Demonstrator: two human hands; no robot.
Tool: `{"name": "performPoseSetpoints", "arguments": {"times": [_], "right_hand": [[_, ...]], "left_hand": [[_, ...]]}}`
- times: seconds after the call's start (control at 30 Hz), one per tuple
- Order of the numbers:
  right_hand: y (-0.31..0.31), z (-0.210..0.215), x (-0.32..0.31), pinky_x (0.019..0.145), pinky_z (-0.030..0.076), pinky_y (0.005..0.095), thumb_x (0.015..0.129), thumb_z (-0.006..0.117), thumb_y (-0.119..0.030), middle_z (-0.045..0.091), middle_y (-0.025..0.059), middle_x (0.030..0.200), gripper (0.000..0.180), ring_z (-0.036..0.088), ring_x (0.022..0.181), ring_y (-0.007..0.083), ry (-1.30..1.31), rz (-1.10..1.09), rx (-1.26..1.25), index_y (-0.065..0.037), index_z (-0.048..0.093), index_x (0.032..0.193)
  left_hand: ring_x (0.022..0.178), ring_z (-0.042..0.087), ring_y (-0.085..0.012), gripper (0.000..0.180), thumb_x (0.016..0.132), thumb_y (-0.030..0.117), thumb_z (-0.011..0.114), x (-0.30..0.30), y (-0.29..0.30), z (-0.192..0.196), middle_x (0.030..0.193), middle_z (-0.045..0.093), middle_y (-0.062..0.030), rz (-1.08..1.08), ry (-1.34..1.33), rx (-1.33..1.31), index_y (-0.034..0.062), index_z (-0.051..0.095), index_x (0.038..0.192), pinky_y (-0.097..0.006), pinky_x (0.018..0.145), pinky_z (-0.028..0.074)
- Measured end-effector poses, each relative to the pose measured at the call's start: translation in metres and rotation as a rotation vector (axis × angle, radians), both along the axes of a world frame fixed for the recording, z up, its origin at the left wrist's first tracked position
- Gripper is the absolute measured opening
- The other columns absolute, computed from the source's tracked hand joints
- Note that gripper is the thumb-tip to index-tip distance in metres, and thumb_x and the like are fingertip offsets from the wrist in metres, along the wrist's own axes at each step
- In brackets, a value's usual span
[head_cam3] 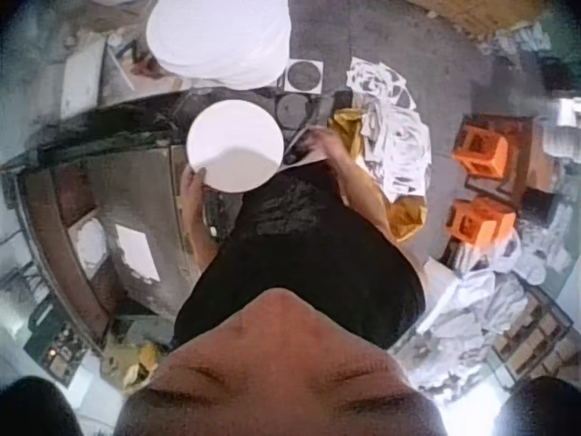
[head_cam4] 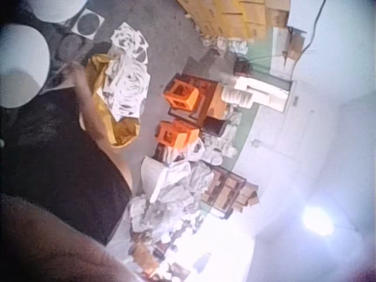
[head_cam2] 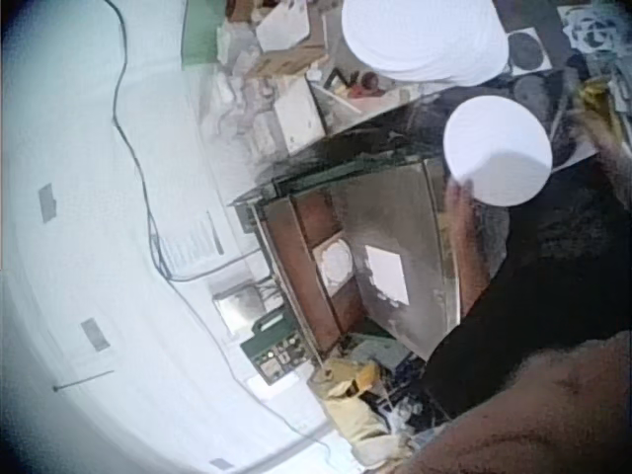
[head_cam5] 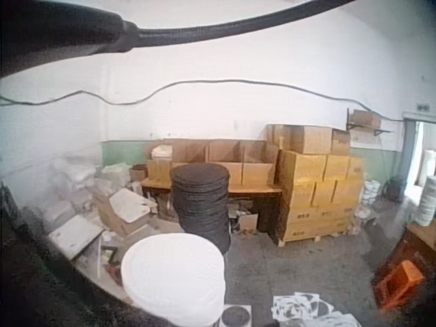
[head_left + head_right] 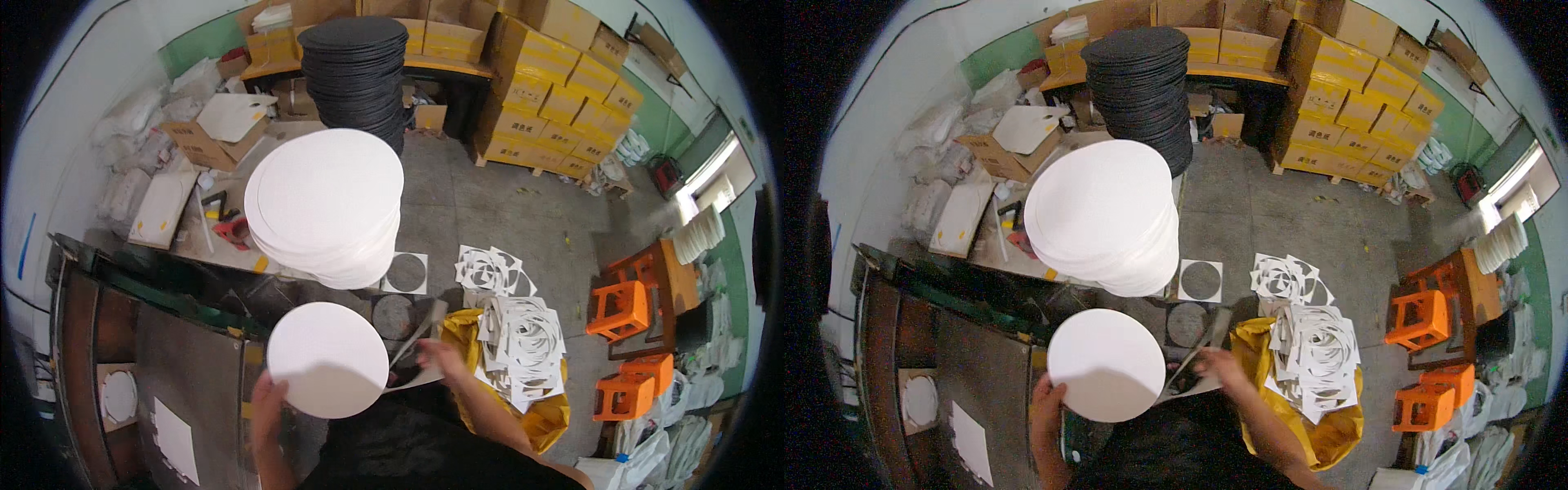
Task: The person takes square paper sheets from a stack, places them one at a time into a mechanical press to be cut into circles, and then removes the circular cutouts and stacks them on a nearby pile.
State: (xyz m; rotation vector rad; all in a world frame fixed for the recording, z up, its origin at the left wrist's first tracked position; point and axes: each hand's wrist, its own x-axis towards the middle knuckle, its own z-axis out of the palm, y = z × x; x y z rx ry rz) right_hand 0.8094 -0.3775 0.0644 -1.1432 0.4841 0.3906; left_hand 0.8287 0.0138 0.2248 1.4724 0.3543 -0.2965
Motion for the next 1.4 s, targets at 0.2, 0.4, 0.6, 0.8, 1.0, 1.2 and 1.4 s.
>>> {"name": "performPoseSetpoints", "arguments": {"times": [0.2,0.4,0.6,0.8,1.0,1.2,1.4], "right_hand": [[-0.251,-0.1,-0.078,0.061,0.047,0.0426,0.085,0.056,-0.019,0.062,0.0106,0.074,0.015,0.06,0.064,0.0288,-0.21,-0.211,-1.554,-0.006,0.064,0.086],[-0.294,0.039,-0.125,0.057,0.048,0.0387,0.098,0.047,-0.027,0.063,0.019,0.075,0.029,0.06,0.06,0.0283,0.162,-0.698,-1.513,-0.001,0.059,0.102],[-0.287,0.038,-0.164,0.055,0.045,0.041,0.096,0.052,-0.024,0.062,0.0094,0.069,0.022,0.059,0.057,0.0256,0.415,-0.553,-2.176,-0.004,0.061,0.099],[-0.245,-0.168,-0.232,0.093,0.045,0.0489,0.09,0.051,-0.029,0.051,0.0178,0.133,0.051,0.056,0.115,0.0301,1.009,0.101,-1.715,-0.008,0.045,0.136],[-0.147,-0.217,-0.164,0.089,0.047,0.0491,0.09,0.054,-0.026,0.056,0.0164,0.126,0.048,0.059,0.108,0.0299,0.765,0.555,-0.958,-0.007,0.048,0.133],[-0.07,-0.224,-0.056,0.085,0.05,0.0493,0.09,0.056,-0.024,0.061,0.015,0.118,0.045,0.062,0.1,0.0297,0.291,1.147,-0.904,-0.007,0.05,0.131],[-0.04,-0.172,0.047,0.061,0.051,0.035,0.09,0.058,-0.021,0.062,0.0077,0.079,0.014,0.061,0.069,0.0177,0.505,0.493,-0.716,-0.008,0.062,0.092]], "left_hand": [[0.097,0.061,-0.0179,0.047,0.081,0.019,0.061,0.066,0.033,0.12,0.109,0.065,-0.0096,0.107,-0.275,-0.073,-0.0059,0.056,0.121,-0.028,0.088,0.046],[0.095,0.062,-0.0178,0.041,0.081,0.011,0.057,0.081,0.083,0.159,0.107,0.066,-0.01,0.002,-0.212,0.168,-0.0057,0.057,0.118,-0.027,0.086,0.046],[0.103,0.061,-0.0204,0.048,0.084,0.012,0.058,0.095,0.104,0.186,0.117,0.062,-0.0133,0.089,-0.494,0.028,-0.0063,0.05,0.128,-0.03,0.089,0.047],[0.105,0.061,-0.02,0.039,0.092,0.01,0.053,0.197,0.008,0.166,0.118,0.062,-0.011,-0.011,-0.483,-0.254,-0.0021,0.05,0.129,-0.033,0.091,0.049],[0.099,0.066,-0.0217,0.037,0.094,0.019,0.054,0.254,-0.049,0.134,0.112,0.065,-0.0113,-0.123,-0.233,-0.111,-0.0012,0.051,0.125,-0.039,0.086,0.055],[0.095,0.068,-0.0285,0.044,0.094,0.024,0.054,0.248,-0.061,0.15,0.109,0.065,-0.0192,-0.055,-0.16,-0.081,-0.0051,0.046,0.127,-0.041,0.085,0.056],[0.072,0.069,-0.0275,0.043,0.093,0.03,0.058,0.193,-0.026,0.168,0.084,0.068,-0.0174,0.08,-0.352,0.605,-0.0013,0.049,0.122,-0.04,0.065,0.056]]}}
